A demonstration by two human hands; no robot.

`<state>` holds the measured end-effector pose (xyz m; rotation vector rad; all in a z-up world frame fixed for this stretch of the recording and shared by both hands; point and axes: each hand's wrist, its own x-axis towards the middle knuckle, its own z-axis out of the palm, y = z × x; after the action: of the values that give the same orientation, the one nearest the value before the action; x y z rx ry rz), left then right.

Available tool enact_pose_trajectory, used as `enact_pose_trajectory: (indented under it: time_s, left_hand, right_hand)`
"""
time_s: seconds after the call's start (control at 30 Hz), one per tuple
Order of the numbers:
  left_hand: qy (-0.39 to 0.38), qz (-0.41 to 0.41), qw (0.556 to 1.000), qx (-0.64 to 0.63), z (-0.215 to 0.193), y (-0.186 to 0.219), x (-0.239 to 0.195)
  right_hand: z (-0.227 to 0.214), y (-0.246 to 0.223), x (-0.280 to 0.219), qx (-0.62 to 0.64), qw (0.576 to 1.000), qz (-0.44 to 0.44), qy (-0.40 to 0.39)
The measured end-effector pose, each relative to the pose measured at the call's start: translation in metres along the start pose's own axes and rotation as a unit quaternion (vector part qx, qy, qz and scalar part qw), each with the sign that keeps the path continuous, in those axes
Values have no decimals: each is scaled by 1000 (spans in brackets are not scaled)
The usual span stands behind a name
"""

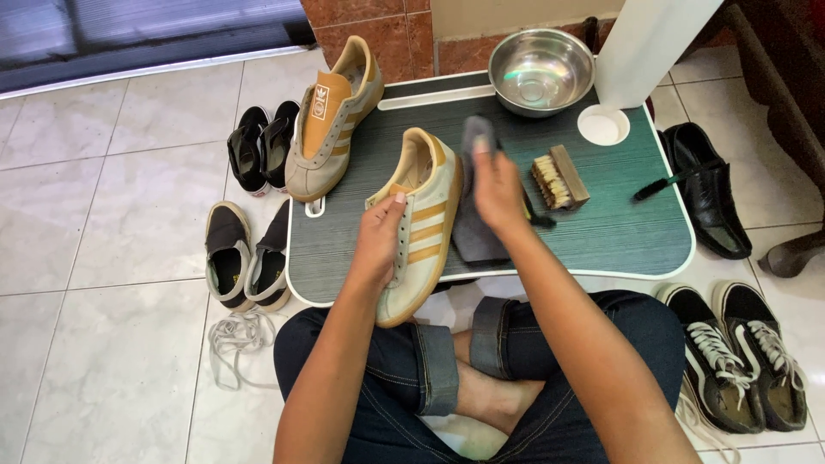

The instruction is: The person cleans a beige and white sneaker by wiping the exterior with a cloth, brushing the tongue with a small brush, and wiping the interior lining. The shoe is handled one at a time on a small table surrounded by other footwear.

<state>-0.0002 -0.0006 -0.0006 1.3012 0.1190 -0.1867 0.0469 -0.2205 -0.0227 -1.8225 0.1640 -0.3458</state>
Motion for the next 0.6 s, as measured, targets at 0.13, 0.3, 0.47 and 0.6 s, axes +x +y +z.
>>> enact_pose_trajectory:
  time_s: [0.13, 0.3, 0.47, 0.6]
  left_hand:
    - [-6, 14, 1000, 0, 0, -10, 9]
    - [-23, 21, 999, 20, 0, -24, 15]
    - [13, 42, 999, -10, -3, -26, 20]
    - [24, 97, 994, 46, 0, -28, 20]
  right_hand:
    - [13, -48, -10, -41, 986, -126, -97]
    - [-1, -69, -45, -31, 983, -161, -85]
    - [0, -43, -110, -25, 964, -228, -132]
    - [6, -38, -165, -64, 943, -293, -140]
